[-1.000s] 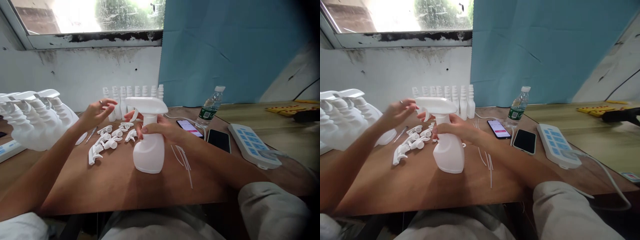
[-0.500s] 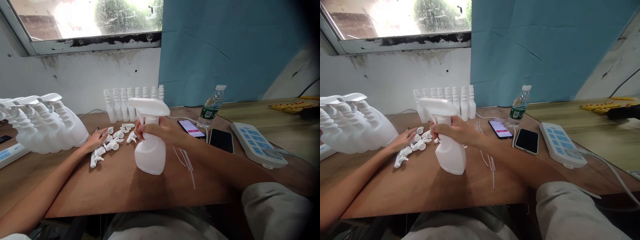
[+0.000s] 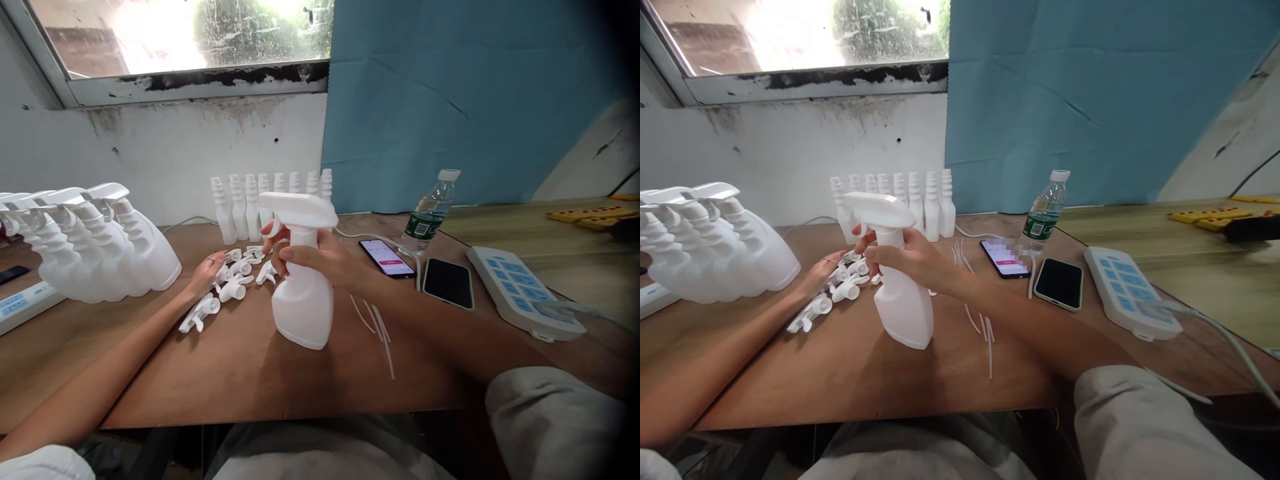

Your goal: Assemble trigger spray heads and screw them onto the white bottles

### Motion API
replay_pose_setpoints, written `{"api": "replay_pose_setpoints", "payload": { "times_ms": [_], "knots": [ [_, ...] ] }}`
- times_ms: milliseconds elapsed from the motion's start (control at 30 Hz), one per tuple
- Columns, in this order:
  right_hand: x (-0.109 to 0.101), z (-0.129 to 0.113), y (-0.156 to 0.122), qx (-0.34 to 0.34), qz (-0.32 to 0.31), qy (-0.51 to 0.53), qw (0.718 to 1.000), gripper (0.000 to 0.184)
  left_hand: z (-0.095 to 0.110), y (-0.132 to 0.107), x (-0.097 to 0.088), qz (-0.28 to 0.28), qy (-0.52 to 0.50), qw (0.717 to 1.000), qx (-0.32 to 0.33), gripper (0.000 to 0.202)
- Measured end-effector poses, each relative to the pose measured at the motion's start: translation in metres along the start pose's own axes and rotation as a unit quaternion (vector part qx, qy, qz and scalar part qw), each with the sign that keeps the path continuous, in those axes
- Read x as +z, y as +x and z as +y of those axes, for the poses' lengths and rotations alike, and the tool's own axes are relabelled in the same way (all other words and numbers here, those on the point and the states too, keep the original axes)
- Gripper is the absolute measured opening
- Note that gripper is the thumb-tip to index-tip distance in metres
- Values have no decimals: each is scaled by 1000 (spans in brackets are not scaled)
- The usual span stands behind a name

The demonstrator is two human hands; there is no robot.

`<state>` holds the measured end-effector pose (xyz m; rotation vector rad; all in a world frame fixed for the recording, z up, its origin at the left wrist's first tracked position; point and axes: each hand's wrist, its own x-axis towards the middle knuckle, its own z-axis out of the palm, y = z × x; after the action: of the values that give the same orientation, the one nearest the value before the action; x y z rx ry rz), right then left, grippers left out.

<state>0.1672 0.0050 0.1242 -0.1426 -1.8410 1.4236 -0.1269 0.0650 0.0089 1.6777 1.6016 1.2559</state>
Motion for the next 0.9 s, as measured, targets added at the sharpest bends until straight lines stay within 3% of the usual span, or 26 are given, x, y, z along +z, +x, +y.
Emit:
{"api": "replay_pose_setpoints", "payload": {
  "times_ms": [200,400,467,533,667,767,900],
  "knots": [
    [2,3,-1,9,16,-10,1000,12,7,-2,21,4,-56,998,25,70],
    [3,0,-3,6,47,-29,998,17,27,-19,12,19,-88,995,50,58],
    [4,-4,-4,-10,76,-75,994,17,45,-34,8,-20,-92,992,81,47],
    [6,-9,-4,-38,92,-112,989,18,64,-51,8,-99,-92,981,138,38],
    [10,-16,-4,-100,38,-115,988,23,85,-82,18,-228,-74,944,228,49],
    [9,-15,-5,-114,6,-105,988,28,85,-93,25,-245,-15,937,249,68],
    [-3,-13,-3,-87,31,-203,975,38,86,-88,16,-181,46,952,241,56]
  ]
}}
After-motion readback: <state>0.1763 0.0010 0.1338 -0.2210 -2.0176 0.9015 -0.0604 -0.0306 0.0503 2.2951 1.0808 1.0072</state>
